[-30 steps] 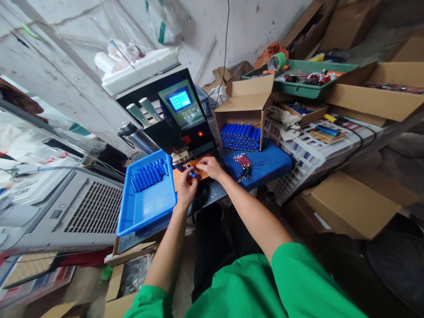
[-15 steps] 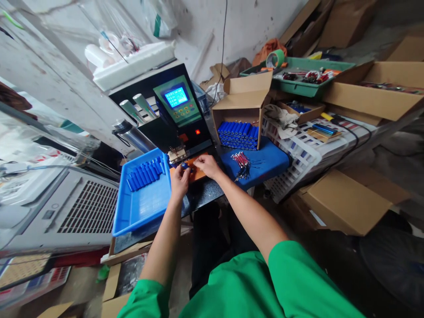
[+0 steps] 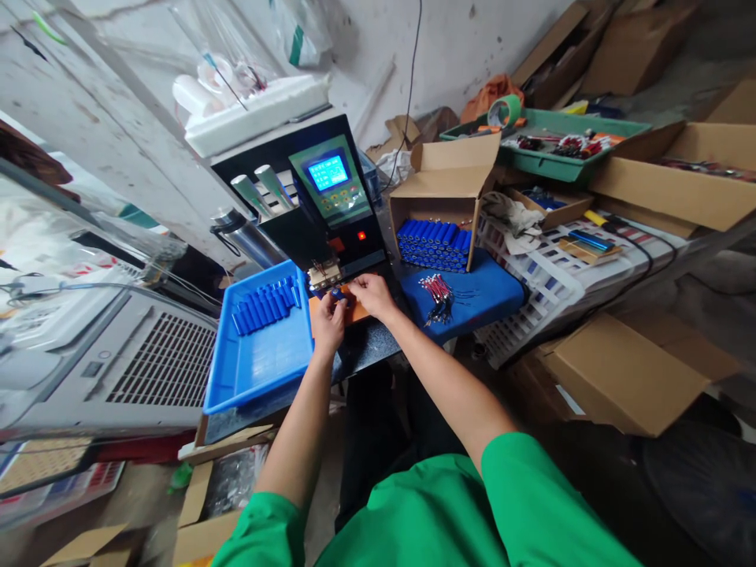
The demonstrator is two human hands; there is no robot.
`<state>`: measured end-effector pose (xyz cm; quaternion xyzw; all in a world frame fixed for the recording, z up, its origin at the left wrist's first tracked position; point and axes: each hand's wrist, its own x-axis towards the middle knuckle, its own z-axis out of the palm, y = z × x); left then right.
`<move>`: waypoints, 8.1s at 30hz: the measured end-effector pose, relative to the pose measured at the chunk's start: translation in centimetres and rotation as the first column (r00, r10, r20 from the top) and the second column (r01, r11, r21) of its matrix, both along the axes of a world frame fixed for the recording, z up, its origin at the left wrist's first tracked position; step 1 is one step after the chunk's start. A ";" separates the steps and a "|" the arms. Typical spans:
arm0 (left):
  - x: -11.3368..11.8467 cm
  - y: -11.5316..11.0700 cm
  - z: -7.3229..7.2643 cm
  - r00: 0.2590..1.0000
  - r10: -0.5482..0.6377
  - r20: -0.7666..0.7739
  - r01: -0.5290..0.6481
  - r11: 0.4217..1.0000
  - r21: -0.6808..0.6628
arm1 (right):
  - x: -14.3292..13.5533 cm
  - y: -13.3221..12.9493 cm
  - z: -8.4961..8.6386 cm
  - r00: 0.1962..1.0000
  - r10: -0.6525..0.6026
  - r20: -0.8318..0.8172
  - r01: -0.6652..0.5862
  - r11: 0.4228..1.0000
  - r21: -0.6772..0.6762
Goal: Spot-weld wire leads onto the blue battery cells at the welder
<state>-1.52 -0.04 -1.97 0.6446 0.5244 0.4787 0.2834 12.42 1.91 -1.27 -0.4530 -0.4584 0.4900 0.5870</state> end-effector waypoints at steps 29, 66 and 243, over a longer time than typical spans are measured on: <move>0.2 -0.4 -0.2 0.999 0.026 -0.045 -0.025 0.999 0.021 | -1.7 0.4 1.3 0.998 0.065 0.000 -0.065 0.994 -0.087; 0.0 -0.6 -0.6 0.970 0.084 -0.229 -0.101 0.993 -0.063 | -1.8 -0.2 1.2 0.998 0.059 0.029 -0.057 0.997 -0.056; -1.5 0.6 1.9 0.945 0.259 -0.201 -0.257 0.966 0.037 | 3.4 -6.6 -0.4 1.000 -0.029 0.011 0.029 0.999 0.032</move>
